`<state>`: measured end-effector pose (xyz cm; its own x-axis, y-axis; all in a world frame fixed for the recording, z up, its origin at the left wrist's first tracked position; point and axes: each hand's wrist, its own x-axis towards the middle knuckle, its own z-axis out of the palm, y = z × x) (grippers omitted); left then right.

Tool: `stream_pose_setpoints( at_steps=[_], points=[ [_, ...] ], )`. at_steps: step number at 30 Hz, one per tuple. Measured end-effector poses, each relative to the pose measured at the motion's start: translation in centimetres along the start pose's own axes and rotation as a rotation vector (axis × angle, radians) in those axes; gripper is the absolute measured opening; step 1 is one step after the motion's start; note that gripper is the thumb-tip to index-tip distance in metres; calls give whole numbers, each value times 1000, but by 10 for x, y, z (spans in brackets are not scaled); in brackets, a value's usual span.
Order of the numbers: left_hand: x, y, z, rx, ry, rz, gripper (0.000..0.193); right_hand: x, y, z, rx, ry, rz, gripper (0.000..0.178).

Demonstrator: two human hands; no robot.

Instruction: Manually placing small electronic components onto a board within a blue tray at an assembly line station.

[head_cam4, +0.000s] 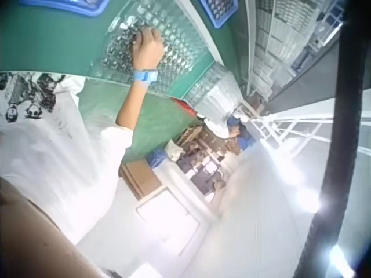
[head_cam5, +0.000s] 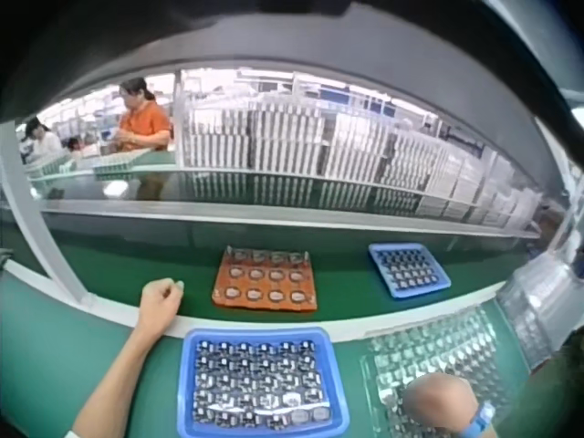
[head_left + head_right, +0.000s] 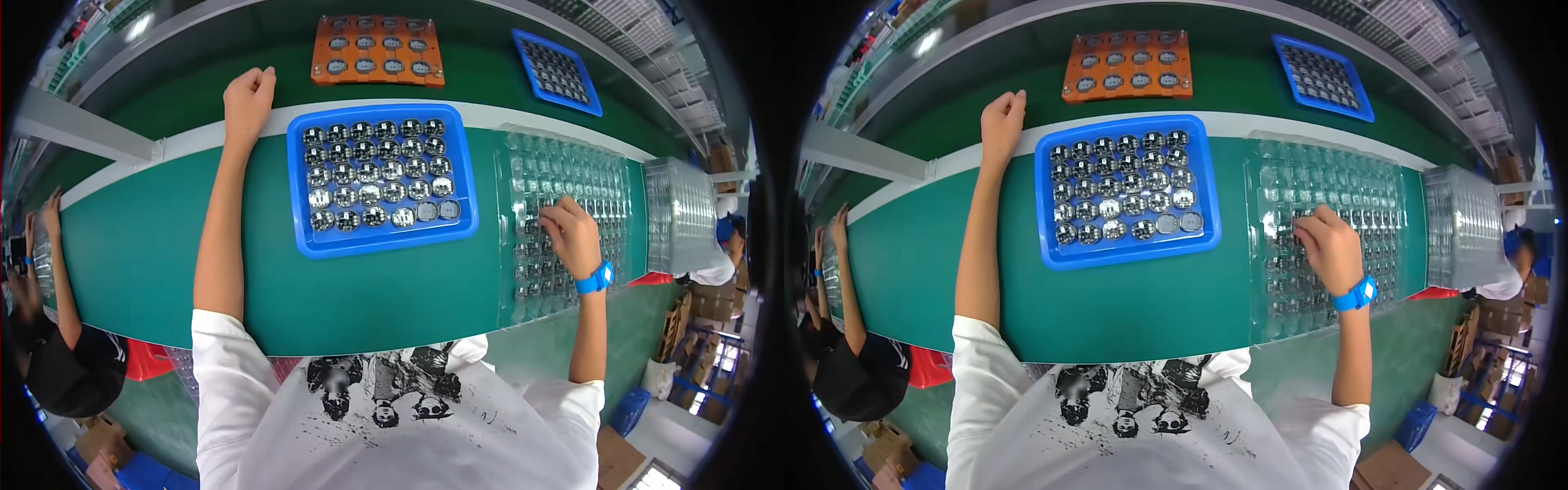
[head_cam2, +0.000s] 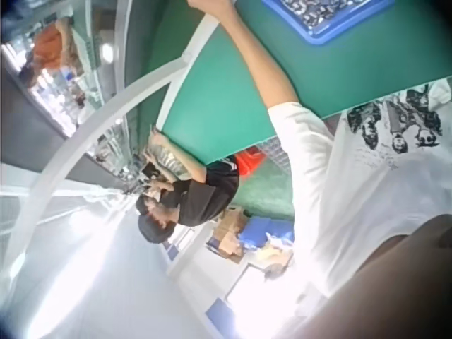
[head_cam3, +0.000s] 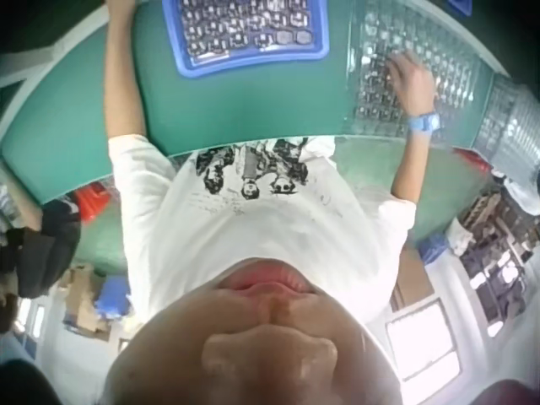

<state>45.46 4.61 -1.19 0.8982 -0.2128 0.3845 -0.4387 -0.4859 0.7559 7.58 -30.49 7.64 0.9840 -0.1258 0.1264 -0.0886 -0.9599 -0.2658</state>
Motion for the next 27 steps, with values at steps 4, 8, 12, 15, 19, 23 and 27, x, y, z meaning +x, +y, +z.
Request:
stream_pose_setpoints(
  at_steps=[4,8,12,15,19,23,27],
  points=[
    [8,-11,-4,-1,22,125,42,0,12,-10,52,101,-35,10],
    [13,-9,-14,-33,-42,35,43,2,26,-21,96,252,86,10],
    [20,-21,-6,-69,-52,-16,44,-4,33,-14,15,232,16,12],
    [20,-24,-10,-16,-71,-44,43,-4,26,-2,-7,234,-24,12],
    [15,-27,-10,-45,-36,7,43,-5,18,2,-17,198,-33,12],
    [13,-23,-3,-47,-31,75,26,-8,14,-1,25,178,11,15],
    [5,5,-1,-97,-47,133,20,-9,23,1,41,158,37,15]
  ],
)
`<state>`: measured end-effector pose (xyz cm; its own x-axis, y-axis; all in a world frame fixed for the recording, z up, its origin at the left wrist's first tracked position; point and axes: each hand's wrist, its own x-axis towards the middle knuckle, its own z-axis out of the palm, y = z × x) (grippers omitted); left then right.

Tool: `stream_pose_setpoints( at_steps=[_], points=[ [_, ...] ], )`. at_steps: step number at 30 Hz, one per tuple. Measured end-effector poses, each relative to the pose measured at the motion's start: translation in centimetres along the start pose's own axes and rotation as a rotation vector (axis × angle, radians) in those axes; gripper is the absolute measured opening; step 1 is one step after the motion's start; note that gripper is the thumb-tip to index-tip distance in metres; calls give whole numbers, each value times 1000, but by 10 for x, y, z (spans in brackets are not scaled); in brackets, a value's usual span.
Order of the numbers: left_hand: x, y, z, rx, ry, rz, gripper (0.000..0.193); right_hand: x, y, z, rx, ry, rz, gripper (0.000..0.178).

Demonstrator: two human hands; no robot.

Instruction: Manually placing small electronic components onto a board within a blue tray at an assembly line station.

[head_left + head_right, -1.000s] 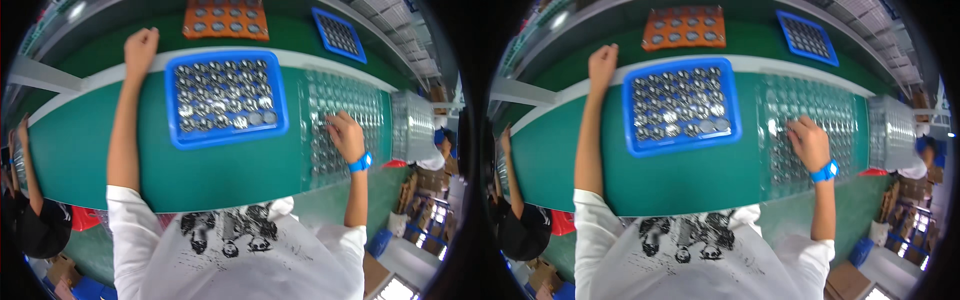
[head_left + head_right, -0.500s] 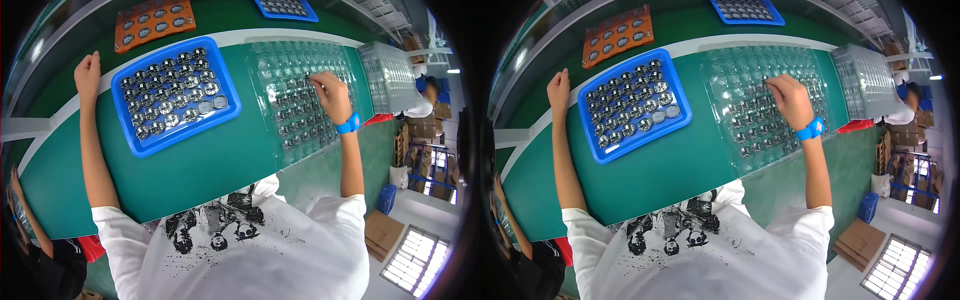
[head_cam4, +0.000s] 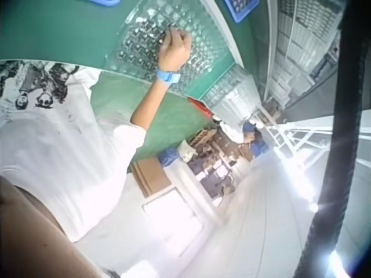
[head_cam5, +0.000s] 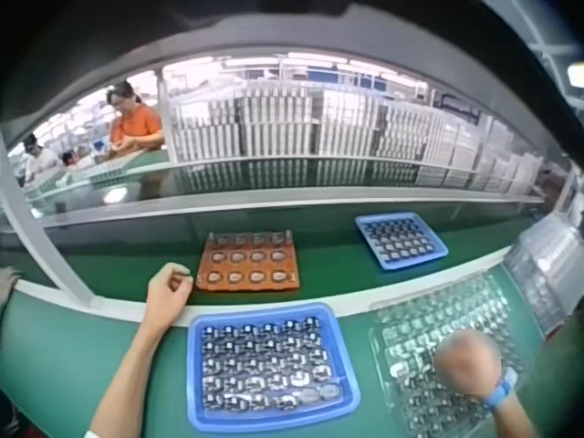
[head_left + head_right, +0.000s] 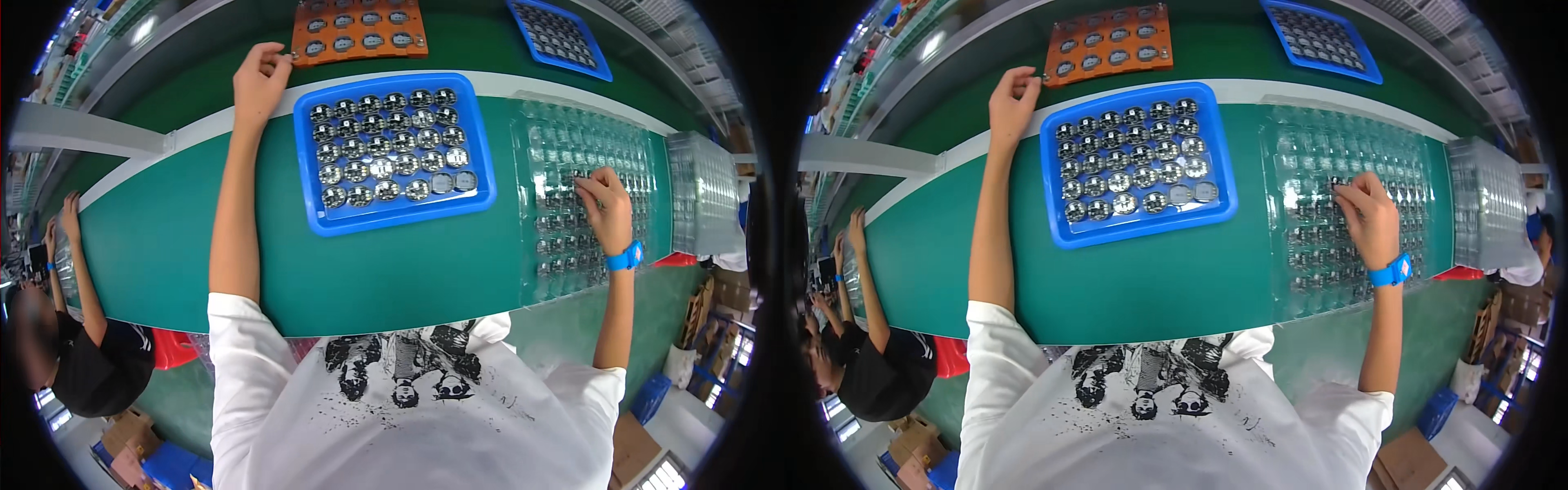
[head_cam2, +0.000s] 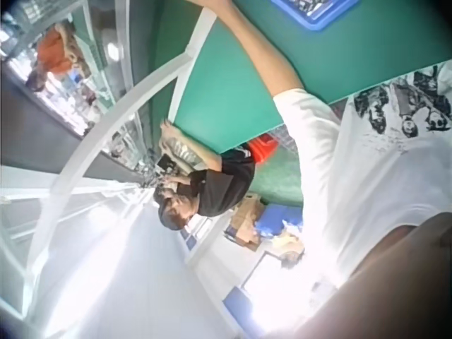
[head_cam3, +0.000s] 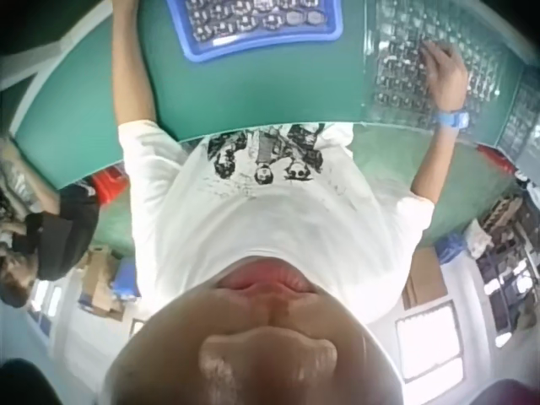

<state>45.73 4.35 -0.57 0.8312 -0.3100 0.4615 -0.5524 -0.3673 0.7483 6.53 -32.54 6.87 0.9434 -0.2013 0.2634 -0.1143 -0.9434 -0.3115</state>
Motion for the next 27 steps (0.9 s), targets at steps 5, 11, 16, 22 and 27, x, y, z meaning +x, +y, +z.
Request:
stream_pose_setpoints(
  at_steps=[5,11,16,22,27],
  points=[
    [1,-4,-2,162,-43,104,24,3,-3,3,-46,1,-12,16],
    [4,-7,-3,254,-43,39,20,2,-1,6,-72,21,-33,13],
    [9,-11,-11,261,-87,12,17,2,0,7,-29,46,-40,11],
    [14,-11,-18,352,-132,91,9,-2,6,13,-16,62,-30,8],
    [16,1,-37,454,-160,214,7,-3,7,16,-3,85,-32,7]
  ],
)
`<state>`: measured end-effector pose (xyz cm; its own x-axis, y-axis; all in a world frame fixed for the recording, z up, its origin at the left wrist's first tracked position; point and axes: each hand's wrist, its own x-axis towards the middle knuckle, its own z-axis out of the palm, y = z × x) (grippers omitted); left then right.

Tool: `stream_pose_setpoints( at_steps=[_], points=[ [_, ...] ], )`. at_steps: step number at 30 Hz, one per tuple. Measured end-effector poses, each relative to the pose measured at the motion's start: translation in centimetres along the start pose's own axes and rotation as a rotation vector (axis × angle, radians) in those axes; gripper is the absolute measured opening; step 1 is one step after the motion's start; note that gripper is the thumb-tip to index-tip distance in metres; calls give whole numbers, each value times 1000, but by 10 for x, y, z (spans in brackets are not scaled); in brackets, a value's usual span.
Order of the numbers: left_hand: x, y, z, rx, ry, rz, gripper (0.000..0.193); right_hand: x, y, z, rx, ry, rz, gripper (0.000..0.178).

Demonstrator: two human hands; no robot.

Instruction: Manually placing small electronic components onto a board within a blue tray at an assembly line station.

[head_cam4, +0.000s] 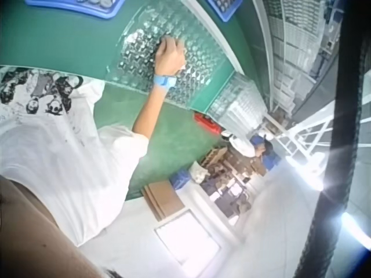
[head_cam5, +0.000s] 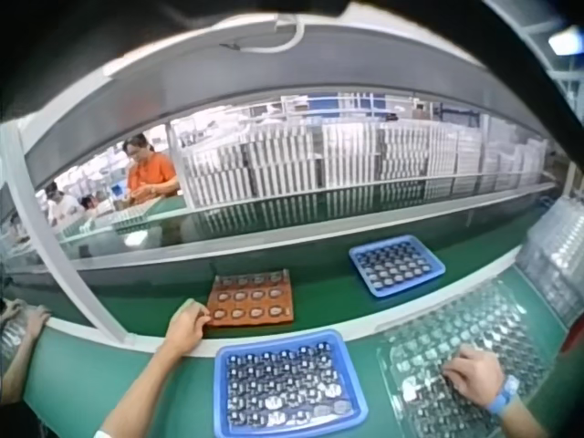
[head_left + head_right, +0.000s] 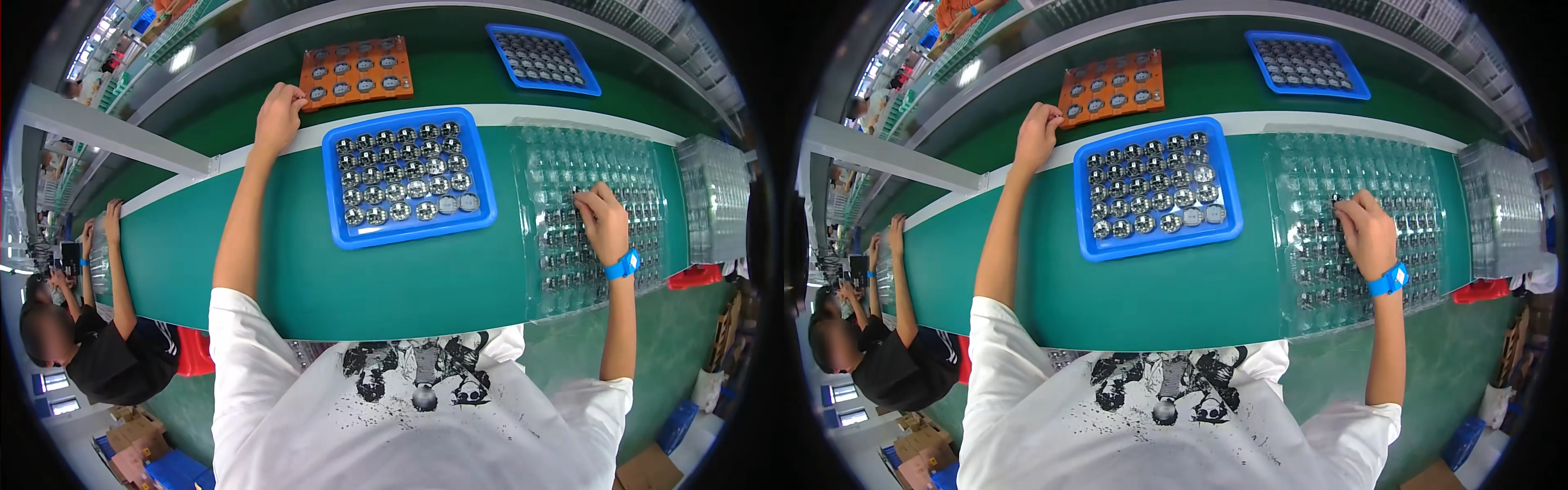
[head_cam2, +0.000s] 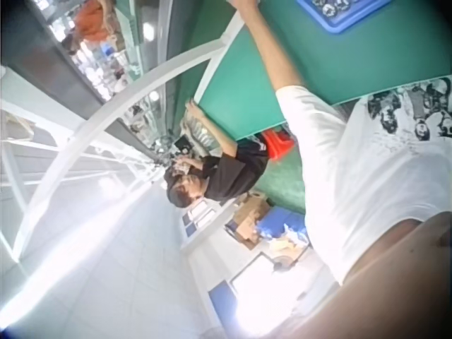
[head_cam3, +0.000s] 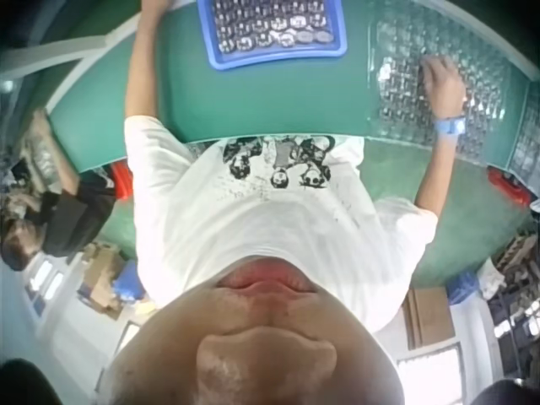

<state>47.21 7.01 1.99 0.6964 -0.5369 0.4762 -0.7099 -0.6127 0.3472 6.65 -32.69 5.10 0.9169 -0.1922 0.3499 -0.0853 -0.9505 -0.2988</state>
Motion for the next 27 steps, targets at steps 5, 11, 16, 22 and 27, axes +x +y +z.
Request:
stream_pose_setpoints(
  at_steps=[5,11,16,22,27],
  points=[
    [-4,-11,-37,43,27,66,6,2,-2,-1,17,5,-14,6],
    [-50,-6,-72,98,19,-55,6,1,-2,0,43,12,-15,6],
    [-103,1,-85,101,54,-169,7,2,0,1,55,31,-55,6],
    [-147,30,-87,94,118,-334,7,-2,4,0,33,-15,-8,7],
    [-195,15,-114,181,137,-305,7,-2,7,1,18,6,-26,7]
  ],
)
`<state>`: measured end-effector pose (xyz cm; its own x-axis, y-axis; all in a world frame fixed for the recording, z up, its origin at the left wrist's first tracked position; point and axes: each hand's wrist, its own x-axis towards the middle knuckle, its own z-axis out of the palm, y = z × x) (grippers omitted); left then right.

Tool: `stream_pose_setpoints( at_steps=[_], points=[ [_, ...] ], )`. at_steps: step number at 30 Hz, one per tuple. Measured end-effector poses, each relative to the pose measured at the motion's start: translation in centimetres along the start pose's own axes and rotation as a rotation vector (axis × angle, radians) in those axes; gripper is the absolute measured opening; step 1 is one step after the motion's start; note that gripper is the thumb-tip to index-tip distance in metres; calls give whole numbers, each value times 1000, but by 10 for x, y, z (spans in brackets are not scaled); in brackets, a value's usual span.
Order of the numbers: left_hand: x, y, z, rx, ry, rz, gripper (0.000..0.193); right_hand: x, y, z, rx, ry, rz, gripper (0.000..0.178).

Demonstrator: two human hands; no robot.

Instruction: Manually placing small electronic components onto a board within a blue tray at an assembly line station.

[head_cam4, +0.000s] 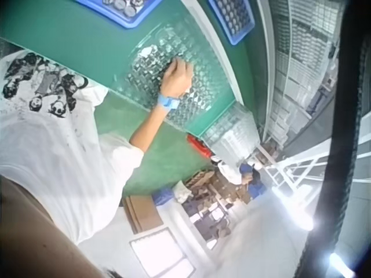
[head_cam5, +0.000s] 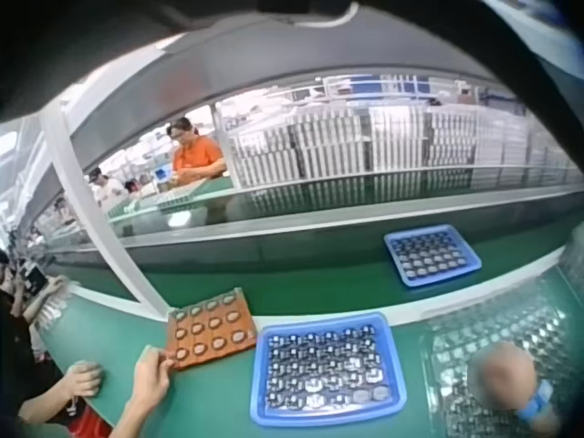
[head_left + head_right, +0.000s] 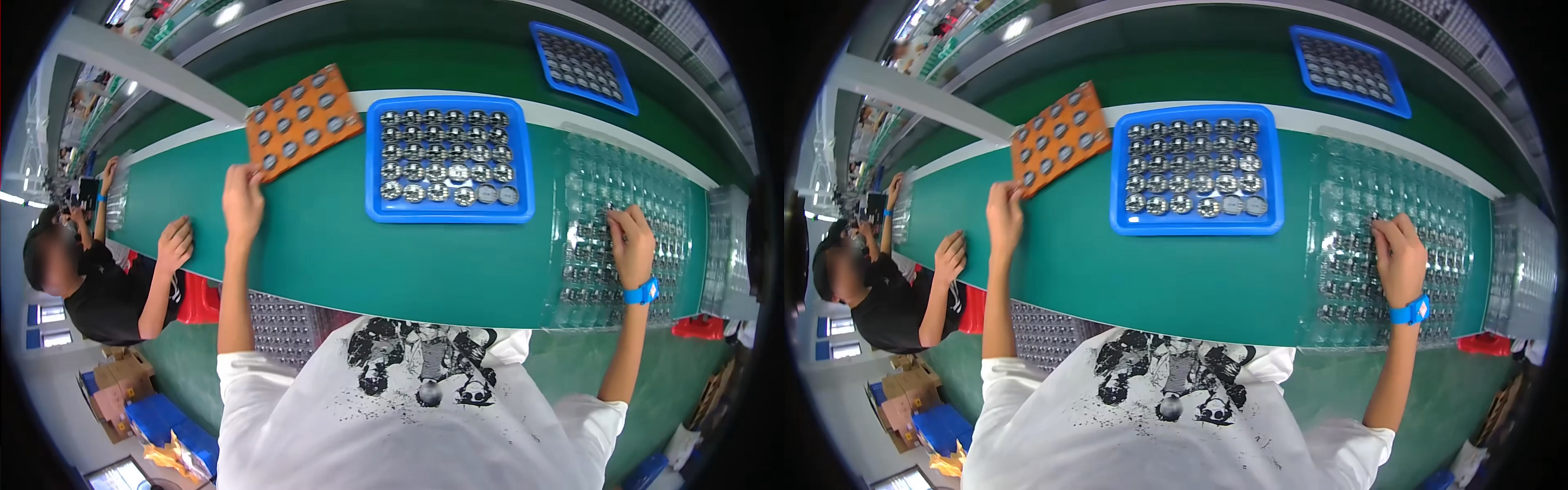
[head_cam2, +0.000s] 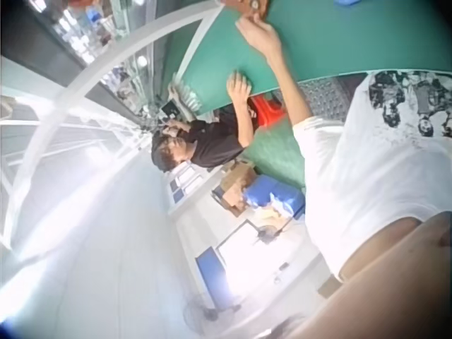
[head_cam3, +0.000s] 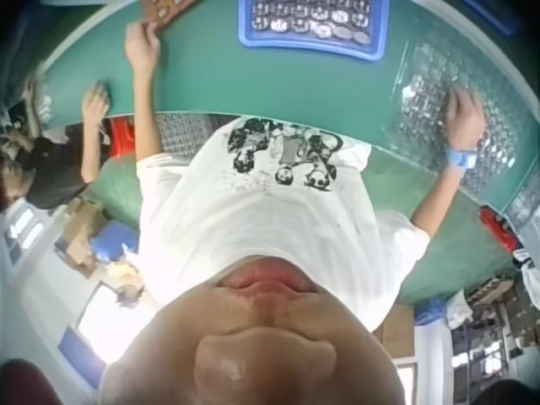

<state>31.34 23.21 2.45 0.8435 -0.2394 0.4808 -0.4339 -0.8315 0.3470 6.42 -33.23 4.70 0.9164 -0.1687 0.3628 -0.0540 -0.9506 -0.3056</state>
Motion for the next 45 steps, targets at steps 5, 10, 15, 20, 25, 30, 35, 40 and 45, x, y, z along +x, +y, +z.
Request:
stream_pose_setpoints(
  at_steps=[5,10,15,20,25,30,35,40,45],
  points=[
    [-32,-54,-35,91,16,-63,9,4,-7,-1,26,-14,13,6],
    [-37,-96,-57,164,-39,-59,10,5,-5,0,22,-18,-5,7],
    [-36,-131,-77,287,-130,-108,18,5,-5,-2,28,-27,19,8],
    [4,-78,-101,-1073,-303,-883,39,1,1,-2,44,-35,27,9],
    [55,-6,-96,-943,-1097,-881,50,2,2,0,36,-41,16,9],
    [-15,-137,-98,-719,-936,-609,41,3,-7,-8,39,-32,-9,10],
    [-160,-137,-77,324,294,-423,24,17,-39,-26,66,1,8,11],
    [-138,3,-38,-78,160,-393,25,43,-99,-7,193,-73,-190,17],
    [-19,43,15,-423,-20,-225,34,64,-135,33,215,-114,-328,12]
  ],
)
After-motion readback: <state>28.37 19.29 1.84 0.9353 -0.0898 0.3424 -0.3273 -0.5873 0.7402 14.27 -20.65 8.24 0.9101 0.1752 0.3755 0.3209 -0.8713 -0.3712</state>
